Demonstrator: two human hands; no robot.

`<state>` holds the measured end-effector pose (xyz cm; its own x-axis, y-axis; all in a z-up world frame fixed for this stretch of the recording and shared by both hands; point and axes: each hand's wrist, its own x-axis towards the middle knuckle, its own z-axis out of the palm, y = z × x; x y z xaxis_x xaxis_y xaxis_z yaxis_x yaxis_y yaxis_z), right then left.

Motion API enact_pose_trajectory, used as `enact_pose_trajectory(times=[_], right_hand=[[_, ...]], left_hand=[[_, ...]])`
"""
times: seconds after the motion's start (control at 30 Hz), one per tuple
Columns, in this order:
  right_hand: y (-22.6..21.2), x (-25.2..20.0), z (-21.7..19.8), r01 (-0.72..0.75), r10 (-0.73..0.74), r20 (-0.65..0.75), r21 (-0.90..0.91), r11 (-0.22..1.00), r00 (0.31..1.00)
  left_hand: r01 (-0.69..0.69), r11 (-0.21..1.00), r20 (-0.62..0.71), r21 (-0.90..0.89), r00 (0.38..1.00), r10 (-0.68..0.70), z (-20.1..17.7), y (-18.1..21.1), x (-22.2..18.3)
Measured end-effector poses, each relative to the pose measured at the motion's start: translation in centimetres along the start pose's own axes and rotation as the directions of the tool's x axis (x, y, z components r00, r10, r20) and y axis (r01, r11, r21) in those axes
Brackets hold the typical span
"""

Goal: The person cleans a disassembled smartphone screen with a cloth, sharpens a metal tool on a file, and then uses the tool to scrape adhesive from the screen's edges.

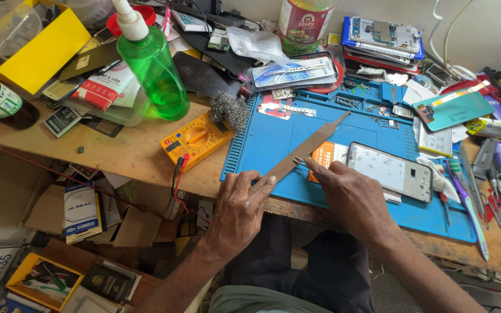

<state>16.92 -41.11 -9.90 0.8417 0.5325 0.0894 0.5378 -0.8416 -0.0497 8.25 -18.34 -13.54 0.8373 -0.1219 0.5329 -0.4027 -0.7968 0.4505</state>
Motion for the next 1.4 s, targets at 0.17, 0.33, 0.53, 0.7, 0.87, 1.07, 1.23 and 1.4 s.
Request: enact_pose_trajectory(times=[0.17,0.33,0.53,0.7,0.87,1.07,1.23,1.4], right_hand=[[-0.8,-0.1,-0.1,0.068,-0.073,-0.035,-0.124,0.990,0.997],[-1.3,-0.2,0.1,-0.017,0.025,0.092,-0.091,0.996,0.995],[-1.0,-0.8,0.9,0.088,-0.088,-0.060,0.003,0.996,0.994],[-0.7,-0.5,1.0,0.088,-0.087,0.019,-0.007,0.996,0.996],[-0.7,-0.5,1.0,0.082,-0.082,-0.002,-0.039,0.996,0.997],[-0.3,-0.5,1.8,0.072,-0.070,0.034,-0.052,0.996,0.997],[0.3,-0.6,2.7,0.076,-0.075,0.077,-0.007,0.997,0.994],[0.1,-0.5,2.4,0.016,-0.015,0.032,-0.053,0.998,0.999]], left_hand=[[-0.003,1.000,-0.008,-0.005,1.000,0.003,0.1,-0.1,-0.1],[-0.012,1.000,-0.007,-0.011,1.000,0.012,0.2,-0.2,0.0],[-0.005,1.000,-0.012,-0.006,1.000,0.005,-0.1,0.0,0.2],[-0.016,1.000,-0.029,-0.013,0.999,0.016,-0.5,0.1,0.6],[-0.018,1.000,-0.030,-0.017,0.999,0.017,-0.6,0.2,0.5],[-0.016,0.999,-0.024,-0.036,1.000,0.015,-0.8,0.3,0.5],[-0.017,0.999,-0.015,-0.041,1.000,0.016,-0.7,0.4,0.4],[-0.011,1.000,-0.022,-0.023,1.000,0.010,-0.6,0.4,0.3]])
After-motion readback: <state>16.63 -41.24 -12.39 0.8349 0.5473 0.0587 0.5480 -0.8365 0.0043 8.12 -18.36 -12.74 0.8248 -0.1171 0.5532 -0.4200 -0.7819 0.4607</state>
